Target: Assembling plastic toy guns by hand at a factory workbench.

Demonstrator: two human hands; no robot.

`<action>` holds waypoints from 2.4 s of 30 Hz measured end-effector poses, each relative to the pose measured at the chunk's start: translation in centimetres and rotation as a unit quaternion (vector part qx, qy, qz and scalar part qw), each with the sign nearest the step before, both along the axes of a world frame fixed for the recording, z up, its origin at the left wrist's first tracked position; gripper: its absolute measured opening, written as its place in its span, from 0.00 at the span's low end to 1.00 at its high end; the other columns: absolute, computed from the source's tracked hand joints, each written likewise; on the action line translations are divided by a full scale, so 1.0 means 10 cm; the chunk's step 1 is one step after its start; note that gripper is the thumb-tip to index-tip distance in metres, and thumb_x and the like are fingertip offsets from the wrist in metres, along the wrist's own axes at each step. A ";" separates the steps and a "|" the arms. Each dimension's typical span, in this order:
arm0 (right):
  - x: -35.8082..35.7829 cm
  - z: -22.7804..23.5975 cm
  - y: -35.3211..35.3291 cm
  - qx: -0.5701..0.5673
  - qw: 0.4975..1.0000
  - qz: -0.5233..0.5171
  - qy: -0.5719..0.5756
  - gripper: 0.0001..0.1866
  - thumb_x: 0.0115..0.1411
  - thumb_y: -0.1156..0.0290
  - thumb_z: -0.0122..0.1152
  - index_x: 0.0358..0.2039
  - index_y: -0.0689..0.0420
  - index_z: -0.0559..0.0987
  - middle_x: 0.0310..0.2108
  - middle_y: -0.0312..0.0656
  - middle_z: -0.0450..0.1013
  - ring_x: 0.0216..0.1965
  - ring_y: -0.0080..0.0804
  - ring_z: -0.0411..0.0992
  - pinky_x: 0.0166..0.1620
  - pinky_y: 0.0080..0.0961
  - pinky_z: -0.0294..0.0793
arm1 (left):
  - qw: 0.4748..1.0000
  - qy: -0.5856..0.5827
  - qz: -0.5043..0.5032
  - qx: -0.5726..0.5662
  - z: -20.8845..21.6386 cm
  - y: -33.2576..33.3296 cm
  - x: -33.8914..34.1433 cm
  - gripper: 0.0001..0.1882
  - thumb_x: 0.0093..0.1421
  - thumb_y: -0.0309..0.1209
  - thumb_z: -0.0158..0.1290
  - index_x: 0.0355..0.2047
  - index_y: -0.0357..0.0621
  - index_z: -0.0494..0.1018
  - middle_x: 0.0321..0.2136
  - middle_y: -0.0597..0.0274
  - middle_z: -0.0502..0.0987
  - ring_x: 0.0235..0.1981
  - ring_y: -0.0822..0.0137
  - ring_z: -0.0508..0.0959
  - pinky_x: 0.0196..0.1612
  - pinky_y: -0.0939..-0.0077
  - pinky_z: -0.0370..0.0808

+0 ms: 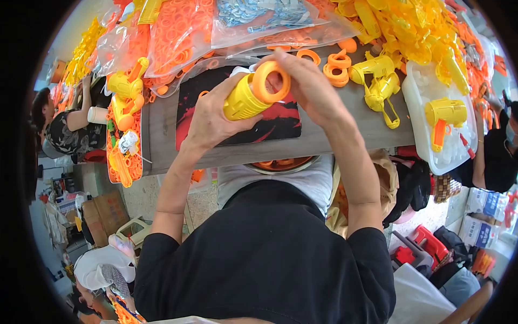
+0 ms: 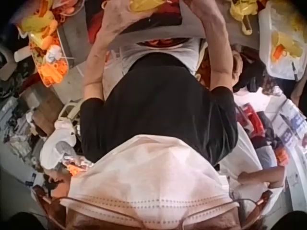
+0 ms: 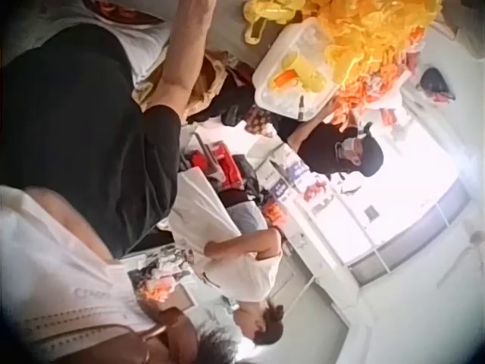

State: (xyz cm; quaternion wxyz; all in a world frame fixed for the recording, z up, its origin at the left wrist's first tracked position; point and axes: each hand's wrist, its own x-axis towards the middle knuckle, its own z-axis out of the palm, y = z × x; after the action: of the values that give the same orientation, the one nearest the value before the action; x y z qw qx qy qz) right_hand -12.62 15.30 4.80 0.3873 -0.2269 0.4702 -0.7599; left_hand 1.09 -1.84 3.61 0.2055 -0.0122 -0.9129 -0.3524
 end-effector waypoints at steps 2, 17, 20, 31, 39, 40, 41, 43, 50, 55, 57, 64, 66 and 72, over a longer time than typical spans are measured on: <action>0.04 -0.11 -0.13 0.038 0.994 0.029 0.098 0.22 0.74 0.54 0.42 0.50 0.60 0.75 0.41 0.36 0.74 0.45 0.20 0.71 0.54 0.21 0.68 | 1.000 -0.002 -0.022 -0.011 -0.01 0.03 -0.04 0.40 0.44 0.35 0.72 0.57 0.40 0.69 0.45 0.51 0.79 0.43 0.54 0.82 0.48 0.66 0.79; 0.12 0.11 0.02 0.307 0.864 -0.042 0.398 0.22 0.69 0.57 0.56 0.49 0.66 0.76 0.36 0.40 0.72 0.38 0.27 0.69 0.44 0.24 0.68 | 0.997 -0.031 -0.026 -0.059 0.00 -0.01 -0.07 0.49 0.44 0.33 0.70 0.67 0.54 0.61 0.46 0.52 0.79 0.42 0.50 0.82 0.45 0.63 0.79; 0.01 0.24 0.13 0.257 0.902 0.061 0.342 0.25 0.65 0.60 0.63 0.56 0.63 0.75 0.43 0.39 0.75 0.45 0.28 0.72 0.50 0.24 0.71 | 0.997 0.062 -0.047 -0.021 -0.05 -0.02 -0.10 0.53 0.45 0.41 0.70 0.70 0.58 0.55 0.38 0.52 0.81 0.32 0.47 0.82 0.37 0.59 0.79; -0.02 0.29 0.26 0.167 0.840 0.073 0.512 0.33 0.52 0.75 0.68 0.61 0.53 0.74 0.59 0.42 0.70 0.60 0.37 0.69 0.64 0.35 0.67 | 0.998 -0.013 -0.062 -0.009 -0.03 -0.11 -0.13 0.58 0.43 0.43 0.70 0.71 0.56 0.50 0.35 0.52 0.82 0.35 0.47 0.82 0.40 0.59 0.78; -0.03 0.17 0.22 0.144 0.824 0.028 0.548 0.35 0.51 0.77 0.67 0.62 0.55 0.72 0.61 0.43 0.70 0.63 0.41 0.67 0.64 0.37 0.66 | 0.998 -0.021 -0.061 0.007 -0.04 -0.15 -0.15 0.57 0.42 0.42 0.70 0.70 0.56 0.51 0.37 0.51 0.82 0.37 0.47 0.82 0.43 0.60 0.78; -0.04 0.16 0.22 0.144 0.824 0.027 0.547 0.35 0.51 0.77 0.67 0.62 0.55 0.72 0.61 0.43 0.70 0.63 0.41 0.67 0.64 0.37 0.66 | 0.998 -0.017 -0.062 0.007 -0.05 -0.17 -0.15 0.57 0.42 0.43 0.70 0.70 0.56 0.51 0.37 0.51 0.82 0.37 0.47 0.82 0.43 0.60 0.78; -0.05 0.14 0.21 0.133 0.831 0.034 0.539 0.34 0.51 0.78 0.67 0.62 0.56 0.72 0.62 0.42 0.70 0.64 0.40 0.67 0.65 0.37 0.66 | 0.998 -0.013 -0.063 0.007 -0.05 -0.17 -0.15 0.57 0.42 0.43 0.70 0.70 0.56 0.51 0.37 0.51 0.82 0.37 0.47 0.82 0.43 0.60 0.78; -0.08 0.11 0.22 0.123 0.837 0.038 0.532 0.34 0.51 0.78 0.67 0.62 0.56 0.72 0.62 0.42 0.70 0.64 0.40 0.66 0.65 0.37 0.66 | 0.998 -0.007 -0.064 0.014 -0.04 -0.15 -0.16 0.56 0.43 0.42 0.70 0.70 0.57 0.52 0.37 0.51 0.82 0.37 0.47 0.82 0.43 0.60 0.78; 0.31 0.05 0.29 0.080 0.942 0.036 0.325 0.33 0.68 0.65 0.56 0.69 0.58 0.56 0.67 0.46 0.62 0.69 0.35 0.55 0.69 0.36 0.55 | 0.996 0.012 -0.076 -0.052 0.02 -0.11 -0.02 0.46 0.45 0.32 0.70 0.65 0.48 0.63 0.40 0.54 0.78 0.39 0.53 0.82 0.43 0.65 0.79; 0.37 0.05 0.04 0.079 0.967 -0.029 0.241 0.27 0.74 0.52 0.39 0.57 0.65 0.69 0.53 0.49 0.72 0.58 0.35 0.67 0.60 0.31 0.65 | 0.988 -0.034 -0.107 -0.108 0.00 0.10 0.07 0.46 0.41 0.33 0.69 0.64 0.54 0.65 0.47 0.56 0.75 0.41 0.55 0.80 0.36 0.63 0.79; 0.31 0.06 -0.01 0.100 0.935 0.025 0.340 0.25 0.72 0.58 0.39 0.40 0.68 0.77 0.41 0.48 0.76 0.47 0.36 0.72 0.52 0.33 0.70 | 0.986 -0.016 -0.135 -0.100 -0.04 0.08 0.09 0.46 0.40 0.34 0.69 0.63 0.53 0.66 0.47 0.55 0.75 0.42 0.55 0.80 0.37 0.62 0.79; 0.26 -0.11 -0.14 0.018 0.905 0.005 0.426 0.19 0.68 0.66 0.40 0.38 0.67 0.77 0.36 0.48 0.75 0.41 0.37 0.72 0.48 0.31 0.71 | 0.985 0.046 -0.131 -0.106 -0.15 0.05 0.11 0.48 0.36 0.33 0.71 0.62 0.53 0.67 0.48 0.54 0.75 0.39 0.52 0.81 0.39 0.60 0.79; 0.22 -0.06 -0.23 0.027 0.900 0.018 0.434 0.22 0.69 0.63 0.38 0.38 0.66 0.78 0.37 0.48 0.76 0.42 0.36 0.72 0.49 0.31 0.71 | 0.990 0.056 -0.124 -0.038 -0.18 0.01 0.06 0.50 0.36 0.32 0.70 0.64 0.53 0.66 0.48 0.52 0.75 0.39 0.51 0.80 0.39 0.59 0.79; -0.01 -0.42 0.03 0.271 0.848 -0.190 0.414 0.17 0.70 0.60 0.50 0.40 0.62 0.79 0.35 0.40 0.76 0.37 0.28 0.74 0.45 0.26 0.73 | 0.903 -0.078 -0.108 0.409 0.02 -0.20 0.25 0.43 0.57 0.30 0.64 0.69 0.44 0.54 0.57 0.55 0.70 0.54 0.67 0.75 0.57 0.70 0.73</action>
State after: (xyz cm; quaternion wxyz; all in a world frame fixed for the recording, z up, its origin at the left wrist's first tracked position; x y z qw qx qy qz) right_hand -12.77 15.57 0.55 0.0506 -0.3124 0.8080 -0.4969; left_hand 3.63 -3.84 3.85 0.0813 0.0018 -0.6950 -0.7144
